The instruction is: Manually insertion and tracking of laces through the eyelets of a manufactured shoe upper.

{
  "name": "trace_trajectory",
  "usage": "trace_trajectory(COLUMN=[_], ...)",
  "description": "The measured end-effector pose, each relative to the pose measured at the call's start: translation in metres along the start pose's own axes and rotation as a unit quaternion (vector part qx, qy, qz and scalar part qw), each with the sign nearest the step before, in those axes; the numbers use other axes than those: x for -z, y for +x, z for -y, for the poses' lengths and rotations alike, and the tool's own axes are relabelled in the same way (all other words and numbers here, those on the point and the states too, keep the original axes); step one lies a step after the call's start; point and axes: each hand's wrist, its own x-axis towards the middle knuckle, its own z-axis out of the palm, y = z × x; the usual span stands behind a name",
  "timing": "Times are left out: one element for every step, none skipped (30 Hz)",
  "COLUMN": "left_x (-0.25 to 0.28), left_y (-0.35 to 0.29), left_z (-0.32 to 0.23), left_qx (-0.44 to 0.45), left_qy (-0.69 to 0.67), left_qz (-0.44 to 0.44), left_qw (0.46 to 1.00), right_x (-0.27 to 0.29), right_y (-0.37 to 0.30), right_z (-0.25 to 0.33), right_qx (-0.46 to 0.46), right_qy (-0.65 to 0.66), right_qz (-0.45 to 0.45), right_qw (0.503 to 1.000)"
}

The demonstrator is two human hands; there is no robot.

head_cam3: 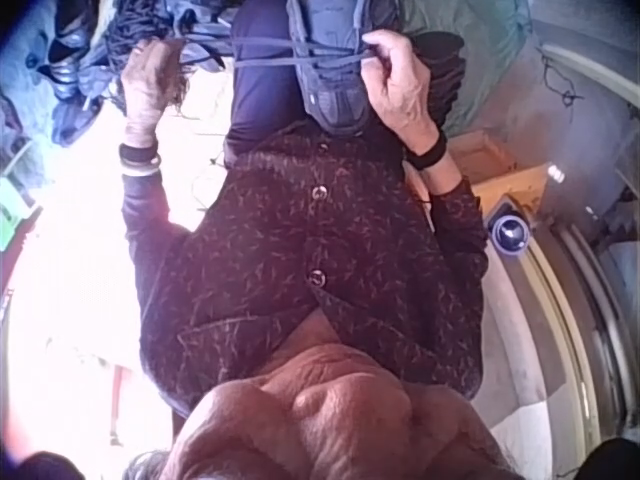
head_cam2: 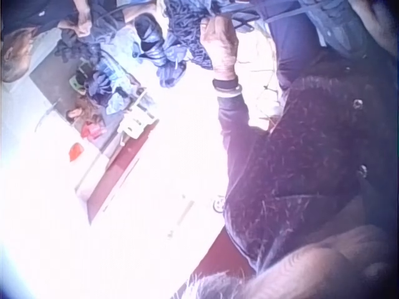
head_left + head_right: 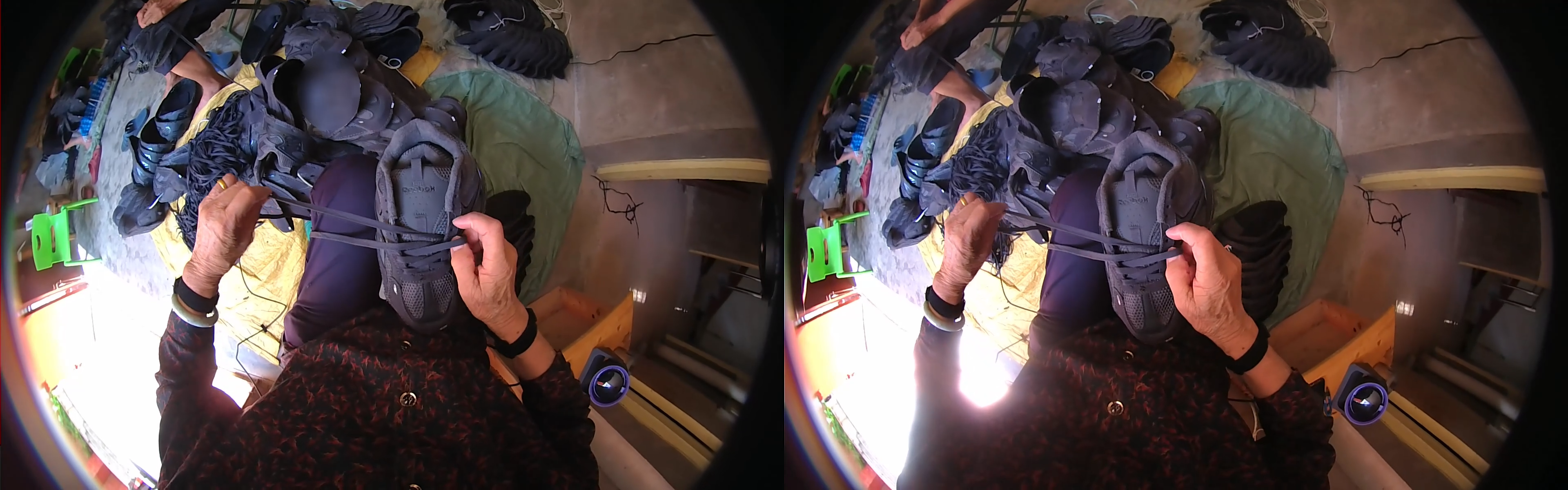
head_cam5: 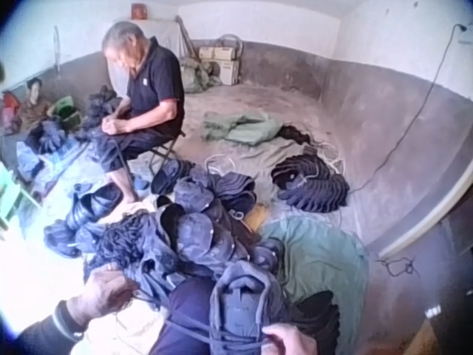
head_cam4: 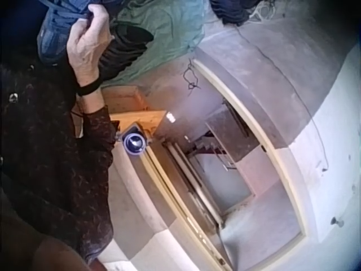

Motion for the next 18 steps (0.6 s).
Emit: trace_trajectory(left_x=[0.000, 0.001, 0.001, 0.004, 0.008, 0.014, 0.019, 0.026, 0.036, 0.045, 0.052, 0.058, 0.060, 0.063, 0.064, 0.064, 0.062, 0.058], left_y=[0.000, -0.001, -0.005, -0.007, -0.008, -0.011, -0.011, -0.014, -0.018, -0.022, -0.027, -0.027, -0.025, -0.020, -0.013, -0.006, -0.001, 0.006], left_z=[0.003, 0.008, 0.016, 0.021, 0.025, 0.030, 0.037, 0.043, 0.047, 0.054, 0.062, 0.062, 0.059, 0.053, 0.047, 0.040, 0.035, 0.031], left_qx=[0.012, 0.024, 0.030, 0.029, 0.045, 0.064, 0.045, 0.044, 0.174, 0.295, 0.283, 0.263, 0.238, 0.212, 0.212, 0.189, 0.164, 0.164], left_qy=[0.008, 0.017, 0.020, 0.020, 0.016, 0.014, -0.020, -0.021, -0.187, -0.345, -0.421, -0.449, -0.504, -0.557, -0.557, -0.613, -0.666, -0.666], left_qz=[-0.001, -0.002, 0.002, 0.003, 0.018, 0.032, 0.044, 0.045, 0.112, 0.170, 0.152, 0.119, 0.095, 0.070, 0.070, 0.060, 0.050, 0.051], left_qw=[1.000, 1.000, 0.999, 0.999, 0.999, 0.997, 0.998, 0.998, 0.960, 0.874, 0.848, 0.846, 0.825, 0.800, 0.800, 0.765, 0.726, 0.726], right_x=[0.000, -0.001, -0.001, -0.001, 0.000, 0.000, 0.000, 0.001, 0.000, -0.001, -0.001, -0.002, -0.002, -0.001, -0.001, -0.002, -0.003, -0.003], right_y=[-0.001, -0.002, -0.003, -0.002, 0.000, 0.002, 0.001, 0.001, 0.001, 0.001, 0.000, 0.000, 0.000, 0.002, 0.003, 0.002, 0.002, 0.001], right_z=[0.000, -0.001, -0.001, 0.000, 0.001, 0.001, 0.000, -0.001, -0.004, -0.004, -0.005, -0.004, -0.003, -0.001, -0.001, -0.002, -0.004, -0.006], right_qx=[-0.001, -0.014, -0.028, -0.029, -0.022, -0.013, -0.015, -0.015, -0.014, -0.014, -0.021, -0.029, -0.029, -0.030, -0.030, -0.030, -0.034, -0.038], right_qy=[0.001, 0.006, 0.011, 0.012, 0.005, 0.001, 0.000, 0.002, 0.009, 0.010, 0.014, 0.019, 0.021, 0.021, 0.019, 0.018, 0.023, 0.028], right_qz=[0.000, 0.000, -0.001, -0.002, -0.001, 0.002, 0.001, 0.000, 0.000, 0.000, -0.001, -0.001, 0.000, 0.004, 0.007, 0.007, 0.004, 0.001], right_qw=[1.000, 1.000, 1.000, 0.999, 1.000, 1.000, 1.000, 1.000, 1.000, 1.000, 1.000, 0.999, 0.999, 0.999, 0.999, 0.999, 0.999, 0.999])
